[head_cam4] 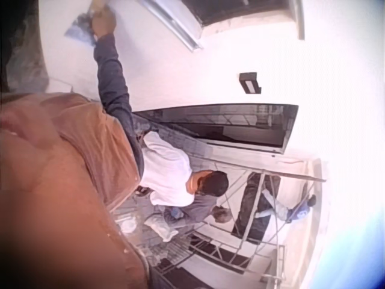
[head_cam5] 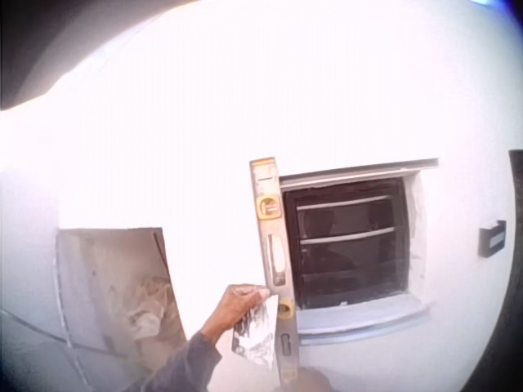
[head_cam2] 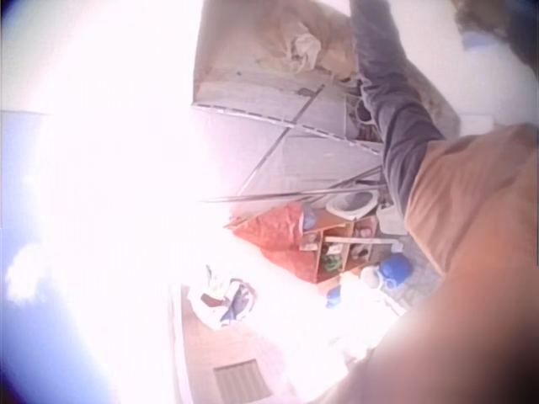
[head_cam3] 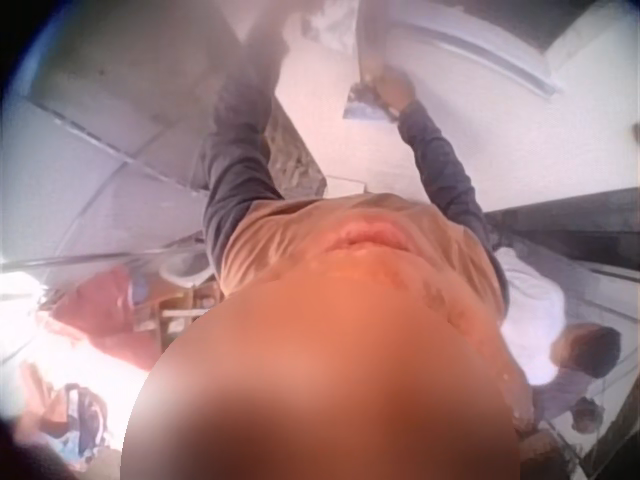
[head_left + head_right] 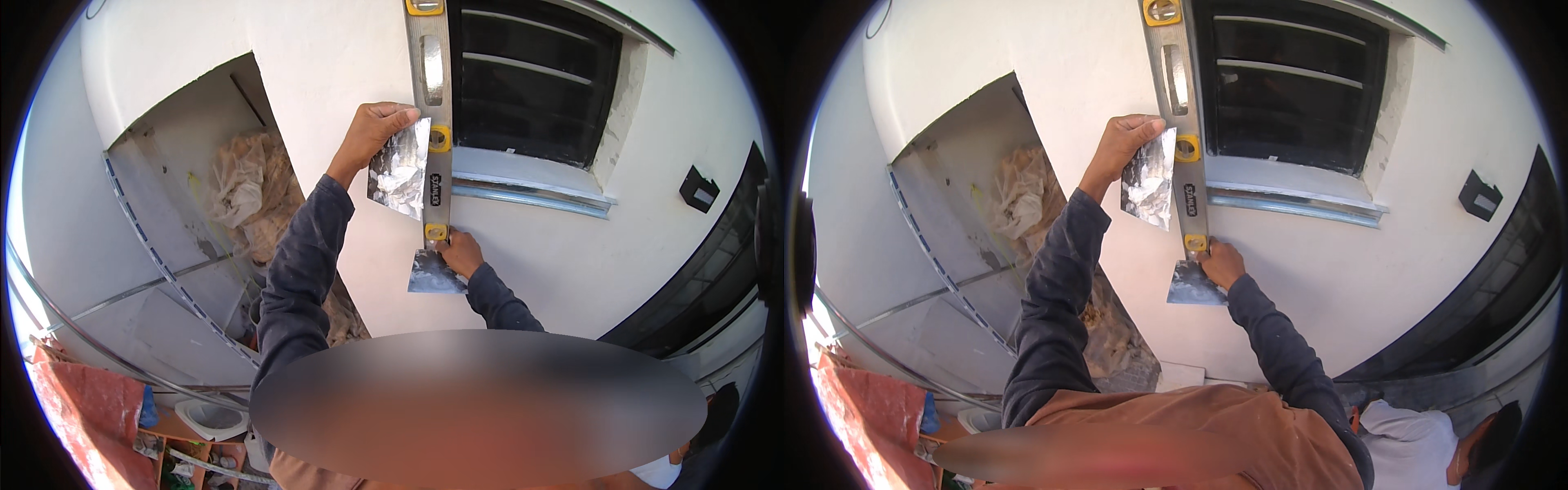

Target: The person applies plaster to a wall using a trowel and a spirit level. They repeatedly smooth the plaster along the wall surface and check alignment with the level.

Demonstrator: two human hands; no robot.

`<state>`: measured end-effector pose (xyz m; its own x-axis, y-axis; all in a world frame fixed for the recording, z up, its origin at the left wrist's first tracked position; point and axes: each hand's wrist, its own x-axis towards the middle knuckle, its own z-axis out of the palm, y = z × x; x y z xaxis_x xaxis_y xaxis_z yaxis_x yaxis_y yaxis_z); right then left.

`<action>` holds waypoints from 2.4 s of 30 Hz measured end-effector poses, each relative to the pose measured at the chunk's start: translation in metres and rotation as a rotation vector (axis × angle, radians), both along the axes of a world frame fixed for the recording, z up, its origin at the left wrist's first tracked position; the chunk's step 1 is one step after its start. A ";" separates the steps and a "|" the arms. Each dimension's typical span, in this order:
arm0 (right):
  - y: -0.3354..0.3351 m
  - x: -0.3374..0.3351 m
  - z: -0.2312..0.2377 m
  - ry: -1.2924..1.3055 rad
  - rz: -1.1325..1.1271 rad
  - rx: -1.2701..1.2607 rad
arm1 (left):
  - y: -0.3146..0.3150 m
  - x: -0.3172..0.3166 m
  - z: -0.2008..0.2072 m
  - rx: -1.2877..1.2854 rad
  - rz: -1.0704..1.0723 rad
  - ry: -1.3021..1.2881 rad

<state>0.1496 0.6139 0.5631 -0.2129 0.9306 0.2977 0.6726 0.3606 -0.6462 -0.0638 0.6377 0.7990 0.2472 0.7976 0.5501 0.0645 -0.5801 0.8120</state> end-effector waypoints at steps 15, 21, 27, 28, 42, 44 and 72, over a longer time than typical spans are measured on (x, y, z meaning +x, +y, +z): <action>-0.008 -0.006 0.002 0.094 -0.033 0.072 | 0.008 0.000 0.001 -0.081 -0.001 -0.068; -0.003 -0.002 -0.005 0.109 0.052 0.168 | 0.013 -0.004 0.000 -0.102 -0.034 -0.086; -0.002 -0.004 -0.003 0.090 0.047 0.150 | 0.017 -0.005 -0.001 -0.108 -0.039 -0.092; -0.003 -0.004 -0.003 0.101 0.051 0.156 | 0.017 -0.004 -0.001 -0.105 -0.017 -0.086; 0.002 -0.007 -0.004 0.091 0.042 0.102 | 0.017 -0.006 -0.002 -0.121 -0.045 -0.116; 0.002 -0.006 -0.004 0.093 0.055 0.107 | 0.018 -0.005 -0.003 -0.111 -0.031 -0.124; 0.001 -0.007 0.001 0.101 0.029 0.115 | 0.031 -0.012 -0.009 -0.013 -0.052 -0.040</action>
<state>0.1422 0.6148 0.5639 -0.2025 0.8829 0.4236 0.5947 0.4546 -0.6631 -0.0756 0.6683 0.7899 0.2665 0.7915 0.5499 0.0021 -0.5710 0.8209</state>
